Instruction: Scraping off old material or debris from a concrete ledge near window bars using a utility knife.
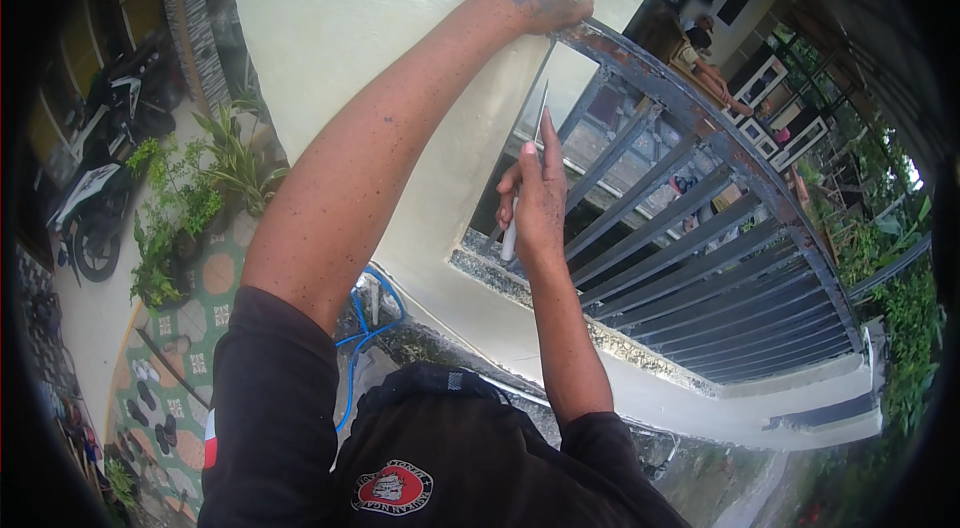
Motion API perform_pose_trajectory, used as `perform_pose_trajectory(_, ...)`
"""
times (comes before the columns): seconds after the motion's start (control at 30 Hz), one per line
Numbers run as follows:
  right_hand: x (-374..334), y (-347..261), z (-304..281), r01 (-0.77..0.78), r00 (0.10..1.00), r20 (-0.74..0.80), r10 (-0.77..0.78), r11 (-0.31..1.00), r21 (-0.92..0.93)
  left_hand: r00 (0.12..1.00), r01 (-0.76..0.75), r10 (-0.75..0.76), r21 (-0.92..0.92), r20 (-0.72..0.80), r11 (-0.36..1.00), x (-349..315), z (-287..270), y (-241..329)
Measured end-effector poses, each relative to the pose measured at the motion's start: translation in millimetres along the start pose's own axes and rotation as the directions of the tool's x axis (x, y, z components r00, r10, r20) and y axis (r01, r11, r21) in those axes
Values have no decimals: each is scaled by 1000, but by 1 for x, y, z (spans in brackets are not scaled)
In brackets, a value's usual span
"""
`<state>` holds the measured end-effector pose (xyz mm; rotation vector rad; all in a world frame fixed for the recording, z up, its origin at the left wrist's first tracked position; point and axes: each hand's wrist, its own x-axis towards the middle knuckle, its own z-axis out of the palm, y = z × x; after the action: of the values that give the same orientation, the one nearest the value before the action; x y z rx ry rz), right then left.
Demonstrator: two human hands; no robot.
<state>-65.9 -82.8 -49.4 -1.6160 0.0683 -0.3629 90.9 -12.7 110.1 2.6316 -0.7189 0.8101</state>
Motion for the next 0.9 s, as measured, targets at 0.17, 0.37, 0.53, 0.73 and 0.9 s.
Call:
perform_pose_trajectory(0.17,0,9,-3,-26,1000,9,26,999,38,988,-137,139,-21,66,990,-14,-11,0)
perform_pose_trajectory(0.37,-1,16,-10,-38,999,7,38,997,73,931,-350,340,62,132,935,-20,-21,-2)
perform_pose_trajectory(0.53,7,12,-11,-30,999,25,27,992,125,956,-265,249,92,155,960,-20,-19,3)
perform_pose_trajectory(0.73,33,-4,9,23,999,29,-30,976,214,959,-246,231,76,162,966,-16,-17,1)
perform_pose_trajectory(0.9,27,63,23,-282,956,89,280,789,546,967,-236,226,83,114,968,-19,-17,-1)
